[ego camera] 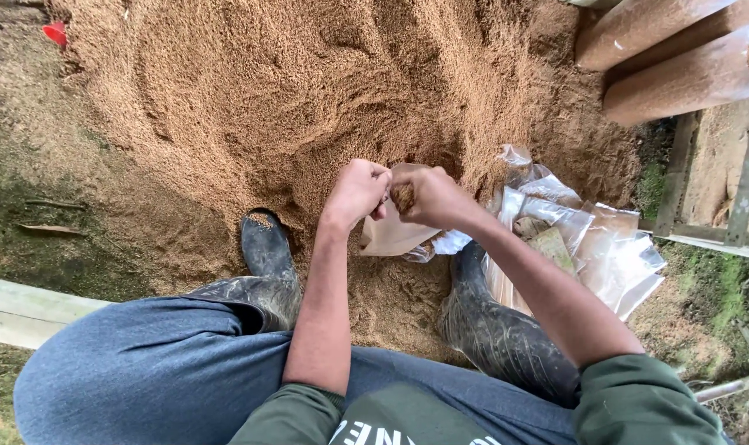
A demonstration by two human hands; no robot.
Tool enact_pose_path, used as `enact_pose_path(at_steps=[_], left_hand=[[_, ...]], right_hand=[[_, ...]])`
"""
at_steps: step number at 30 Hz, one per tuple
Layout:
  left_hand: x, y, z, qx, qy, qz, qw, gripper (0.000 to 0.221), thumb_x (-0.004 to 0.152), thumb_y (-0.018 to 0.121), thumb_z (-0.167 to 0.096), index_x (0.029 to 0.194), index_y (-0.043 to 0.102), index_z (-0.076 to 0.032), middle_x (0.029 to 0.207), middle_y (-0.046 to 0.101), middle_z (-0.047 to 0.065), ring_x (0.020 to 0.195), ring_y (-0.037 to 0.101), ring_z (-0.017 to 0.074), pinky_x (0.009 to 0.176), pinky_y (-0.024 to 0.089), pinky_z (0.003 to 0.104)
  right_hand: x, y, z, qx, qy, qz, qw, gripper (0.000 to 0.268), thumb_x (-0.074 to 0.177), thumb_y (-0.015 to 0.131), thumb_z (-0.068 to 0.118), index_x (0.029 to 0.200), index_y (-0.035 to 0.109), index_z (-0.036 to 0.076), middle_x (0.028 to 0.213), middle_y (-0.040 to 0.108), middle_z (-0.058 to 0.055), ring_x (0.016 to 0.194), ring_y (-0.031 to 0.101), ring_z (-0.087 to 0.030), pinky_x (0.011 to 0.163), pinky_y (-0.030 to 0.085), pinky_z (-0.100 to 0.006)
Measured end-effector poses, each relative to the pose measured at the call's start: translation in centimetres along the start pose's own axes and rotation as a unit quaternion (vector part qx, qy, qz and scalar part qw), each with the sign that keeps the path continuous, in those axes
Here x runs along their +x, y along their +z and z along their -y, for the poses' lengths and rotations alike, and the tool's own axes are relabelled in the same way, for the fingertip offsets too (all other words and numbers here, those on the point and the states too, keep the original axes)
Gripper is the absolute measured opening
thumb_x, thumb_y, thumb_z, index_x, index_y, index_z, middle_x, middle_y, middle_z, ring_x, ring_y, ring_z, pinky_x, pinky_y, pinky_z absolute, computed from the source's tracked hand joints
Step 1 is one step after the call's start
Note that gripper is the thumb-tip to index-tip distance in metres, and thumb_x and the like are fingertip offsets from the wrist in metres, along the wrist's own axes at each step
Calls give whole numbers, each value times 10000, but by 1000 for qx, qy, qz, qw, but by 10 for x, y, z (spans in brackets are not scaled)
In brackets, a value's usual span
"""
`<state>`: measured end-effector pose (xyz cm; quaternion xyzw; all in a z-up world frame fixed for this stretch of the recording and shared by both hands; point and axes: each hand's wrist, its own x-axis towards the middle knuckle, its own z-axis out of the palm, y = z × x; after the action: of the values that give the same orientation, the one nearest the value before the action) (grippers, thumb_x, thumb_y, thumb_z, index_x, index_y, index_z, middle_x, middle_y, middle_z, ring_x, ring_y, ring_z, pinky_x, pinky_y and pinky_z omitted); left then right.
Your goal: Filling small plastic bags with grain or substrate from a large pile by hand
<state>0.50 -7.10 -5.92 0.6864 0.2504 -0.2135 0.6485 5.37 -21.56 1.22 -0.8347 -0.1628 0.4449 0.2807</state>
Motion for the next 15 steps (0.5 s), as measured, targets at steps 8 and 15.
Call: enact_pose_path(at_steps=[8,15], left_hand=[[-35,-5,-20,94,21,61,993,309,960,532,-23,1206,686,82,600,638,154,364,612,153,303,551,256],[-75,-19,-50,124,4,75,989,330,997,536,-24,1292,635,86,617,638,128,367,589,95,304,542,177]], right_hand=[[34,44,-58,-215,-60,160,962,189,872,684,34,1046,702,-37,1058,730,-258,1002,730,-394,827,630,-477],[32,59,-69,-224,-131,123,958,280,804,587,63,985,736,-89,1009,729,-339,968,733,-464,813,601,-542]])
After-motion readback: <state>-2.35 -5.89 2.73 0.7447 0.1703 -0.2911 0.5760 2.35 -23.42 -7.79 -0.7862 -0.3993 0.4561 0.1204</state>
